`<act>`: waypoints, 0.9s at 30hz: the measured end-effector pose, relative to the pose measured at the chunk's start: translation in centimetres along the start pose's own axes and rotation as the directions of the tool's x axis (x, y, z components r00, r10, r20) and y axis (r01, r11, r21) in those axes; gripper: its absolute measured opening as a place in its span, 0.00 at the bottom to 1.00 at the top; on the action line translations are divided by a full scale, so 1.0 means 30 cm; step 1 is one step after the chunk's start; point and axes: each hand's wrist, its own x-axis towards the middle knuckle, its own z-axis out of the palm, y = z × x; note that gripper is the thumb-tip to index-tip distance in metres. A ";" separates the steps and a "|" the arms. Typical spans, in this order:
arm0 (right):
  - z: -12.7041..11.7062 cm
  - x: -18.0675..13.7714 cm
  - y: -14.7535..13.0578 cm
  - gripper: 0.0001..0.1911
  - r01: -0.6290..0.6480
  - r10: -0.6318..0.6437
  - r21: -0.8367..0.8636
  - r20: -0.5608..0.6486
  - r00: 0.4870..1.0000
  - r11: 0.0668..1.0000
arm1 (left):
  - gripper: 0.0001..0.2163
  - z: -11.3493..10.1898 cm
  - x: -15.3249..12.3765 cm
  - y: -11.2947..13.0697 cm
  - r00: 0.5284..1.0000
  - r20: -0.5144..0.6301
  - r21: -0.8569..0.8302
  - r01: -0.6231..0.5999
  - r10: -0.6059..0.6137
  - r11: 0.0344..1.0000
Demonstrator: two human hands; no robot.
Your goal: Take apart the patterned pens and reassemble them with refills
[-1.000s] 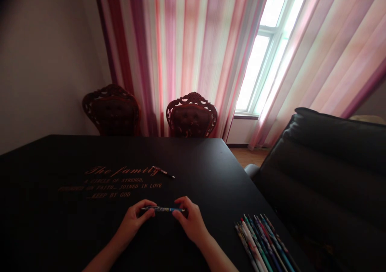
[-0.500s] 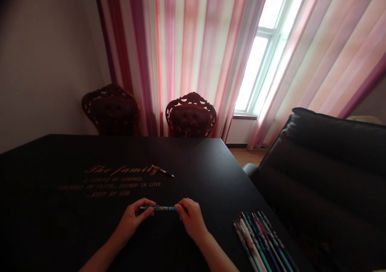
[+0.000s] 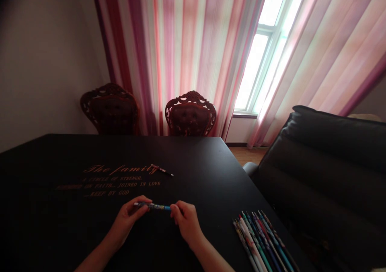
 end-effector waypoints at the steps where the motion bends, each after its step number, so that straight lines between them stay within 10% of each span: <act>1: 0.003 -0.001 -0.008 0.24 -0.003 0.004 0.016 -0.010 1.000 1.000 | 0.16 0.005 0.001 -0.002 1.000 -0.001 -0.029 0.001 -0.001 1.000; 6: 0.019 -0.008 -0.036 0.15 -0.039 0.050 0.139 -0.073 0.996 0.989 | 0.33 0.039 0.005 -0.011 0.980 0.164 -0.474 0.181 -0.116 0.862; 10: 0.038 -0.016 -0.034 0.11 -0.042 0.057 0.174 -0.081 0.995 0.984 | 0.25 0.054 0.004 -0.015 0.959 0.241 -0.702 0.276 -0.145 0.656; 18: 0.043 -0.024 -0.025 0.07 0.026 -0.025 0.009 -0.064 0.998 1.000 | 0.25 0.056 0.003 -0.015 0.961 0.239 -0.769 0.273 -0.136 0.577; 27: -0.055 -0.004 -0.139 0.02 0.219 -0.251 -0.438 -0.016 0.968 0.872 | 0.33 0.041 0.006 -0.030 0.953 0.162 -0.621 0.300 -0.255 0.724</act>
